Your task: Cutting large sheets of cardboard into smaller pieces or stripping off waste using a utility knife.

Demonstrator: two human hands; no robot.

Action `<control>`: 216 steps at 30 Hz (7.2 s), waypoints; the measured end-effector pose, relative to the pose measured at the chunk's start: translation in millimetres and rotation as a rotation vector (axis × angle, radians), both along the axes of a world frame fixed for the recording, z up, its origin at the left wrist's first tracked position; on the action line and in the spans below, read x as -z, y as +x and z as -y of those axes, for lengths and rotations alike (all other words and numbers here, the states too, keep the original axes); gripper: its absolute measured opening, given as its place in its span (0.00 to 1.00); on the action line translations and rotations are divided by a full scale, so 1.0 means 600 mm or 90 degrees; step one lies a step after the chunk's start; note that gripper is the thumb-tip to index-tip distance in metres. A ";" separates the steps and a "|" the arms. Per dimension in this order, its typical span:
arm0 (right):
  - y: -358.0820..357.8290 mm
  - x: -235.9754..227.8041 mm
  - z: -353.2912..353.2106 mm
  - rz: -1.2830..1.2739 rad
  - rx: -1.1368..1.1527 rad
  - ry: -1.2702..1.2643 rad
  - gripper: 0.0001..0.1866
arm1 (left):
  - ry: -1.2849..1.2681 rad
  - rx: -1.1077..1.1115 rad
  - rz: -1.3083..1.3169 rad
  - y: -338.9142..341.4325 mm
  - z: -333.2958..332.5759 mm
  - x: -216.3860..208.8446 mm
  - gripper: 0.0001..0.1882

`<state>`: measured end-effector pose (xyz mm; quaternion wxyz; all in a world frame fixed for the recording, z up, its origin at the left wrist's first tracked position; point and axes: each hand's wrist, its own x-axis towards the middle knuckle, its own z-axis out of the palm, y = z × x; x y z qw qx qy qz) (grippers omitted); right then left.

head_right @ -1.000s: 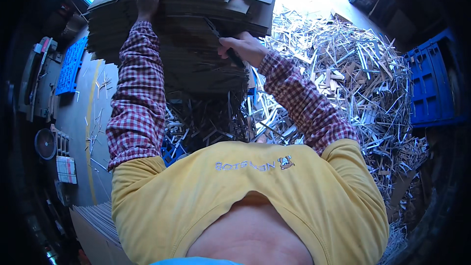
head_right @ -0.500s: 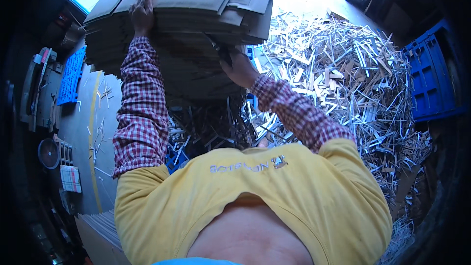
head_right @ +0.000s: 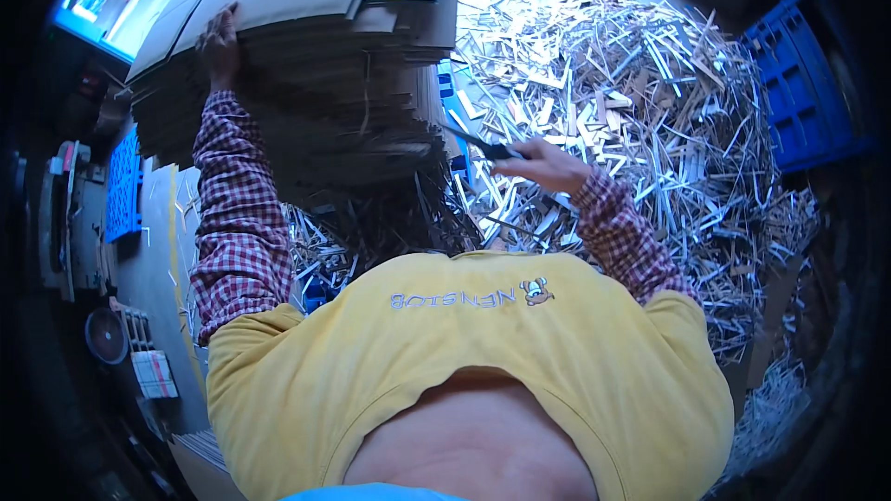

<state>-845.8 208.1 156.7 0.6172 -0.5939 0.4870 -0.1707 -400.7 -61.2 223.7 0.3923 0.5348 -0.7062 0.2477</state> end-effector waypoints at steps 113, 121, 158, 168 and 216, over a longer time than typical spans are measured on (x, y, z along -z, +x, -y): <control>0.426 -0.171 0.374 -0.323 -0.067 -1.013 0.19 | 0.388 0.219 -0.066 0.042 -0.279 -0.134 0.02; 0.423 -0.181 0.388 -0.349 -0.067 -1.006 0.19 | 0.726 0.314 -0.658 -0.004 -0.438 0.123 0.04; 0.423 -0.181 0.384 -0.367 -0.067 -0.975 0.20 | 0.097 0.171 -0.438 0.025 -0.207 -0.017 0.08; 0.417 -0.180 0.391 -0.356 -0.081 -1.019 0.31 | 0.244 -0.059 0.188 0.011 -0.200 -0.101 0.13; 0.383 -0.197 0.467 -0.358 0.043 -0.872 0.18 | 0.180 -0.412 -0.139 0.113 -0.112 -0.017 0.22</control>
